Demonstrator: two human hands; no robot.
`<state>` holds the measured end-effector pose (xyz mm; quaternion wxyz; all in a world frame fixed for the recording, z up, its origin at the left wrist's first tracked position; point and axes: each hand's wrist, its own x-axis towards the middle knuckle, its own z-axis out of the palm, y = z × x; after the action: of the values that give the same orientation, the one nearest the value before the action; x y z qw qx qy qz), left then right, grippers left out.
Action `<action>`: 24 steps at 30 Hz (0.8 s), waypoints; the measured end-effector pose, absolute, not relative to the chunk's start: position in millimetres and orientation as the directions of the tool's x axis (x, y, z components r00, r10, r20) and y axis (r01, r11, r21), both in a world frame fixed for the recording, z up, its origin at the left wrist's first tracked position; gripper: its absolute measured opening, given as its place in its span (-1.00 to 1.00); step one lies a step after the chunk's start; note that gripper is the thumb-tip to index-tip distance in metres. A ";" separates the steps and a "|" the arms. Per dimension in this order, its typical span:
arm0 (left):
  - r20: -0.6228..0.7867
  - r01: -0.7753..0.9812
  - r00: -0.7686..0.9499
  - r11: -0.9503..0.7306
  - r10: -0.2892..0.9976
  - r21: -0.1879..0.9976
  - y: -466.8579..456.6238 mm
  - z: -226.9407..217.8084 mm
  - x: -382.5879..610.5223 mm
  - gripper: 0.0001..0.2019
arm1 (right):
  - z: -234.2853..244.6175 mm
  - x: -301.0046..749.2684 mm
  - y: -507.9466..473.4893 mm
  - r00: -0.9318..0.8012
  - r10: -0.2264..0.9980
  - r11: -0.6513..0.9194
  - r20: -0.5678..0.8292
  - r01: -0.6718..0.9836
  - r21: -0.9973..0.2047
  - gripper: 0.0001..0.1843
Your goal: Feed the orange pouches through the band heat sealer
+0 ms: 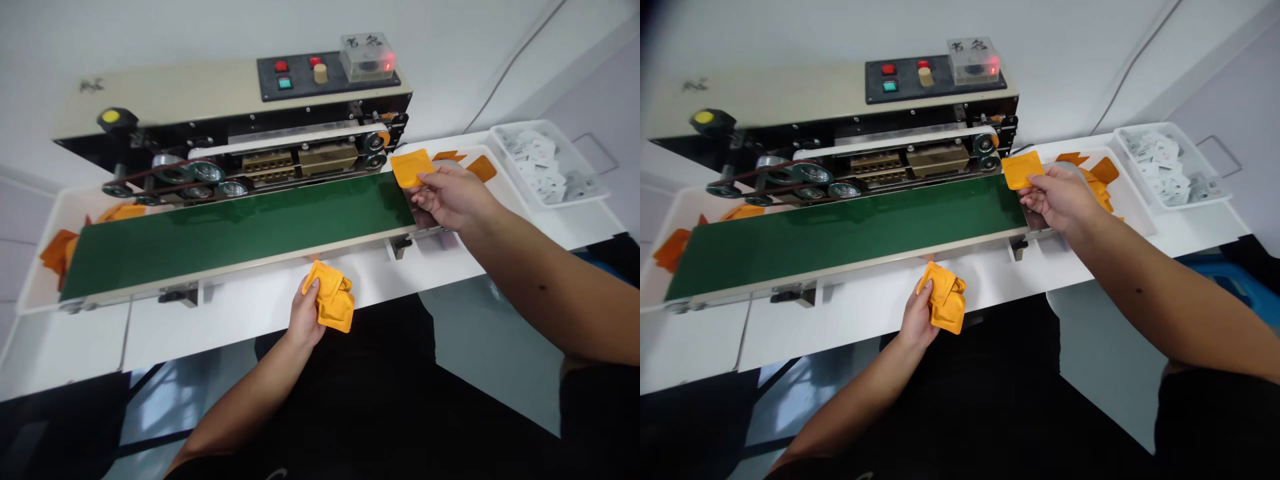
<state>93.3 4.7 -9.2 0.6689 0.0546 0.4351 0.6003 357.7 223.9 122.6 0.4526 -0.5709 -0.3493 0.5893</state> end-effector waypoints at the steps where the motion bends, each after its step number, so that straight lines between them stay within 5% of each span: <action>1: -0.516 -0.755 -0.095 0.276 0.852 0.594 5.2 -9.5 93.2 -0.51 | 122.3 355.3 227.7 0.064 0.932 -0.347 -0.358 -0.136 -0.928 -0.77; 15: -0.522 -0.758 -0.095 0.278 0.848 0.590 2.3 -14.5 93.7 -0.53 | 124.8 329.8 244.2 0.006 0.915 -0.398 -0.403 -0.148 -0.906 -0.82; 24: -0.542 -0.763 -0.066 0.308 0.837 0.568 -0.4 -10.8 98.1 -0.56 | 130.5 341.4 163.3 -0.068 0.920 -0.391 -0.385 -0.142 -0.909 -0.70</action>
<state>98.1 -0.4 -10.8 0.6820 0.0428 0.4345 0.5867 341.4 163.3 130.5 0.4177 -0.5397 -0.3605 0.6358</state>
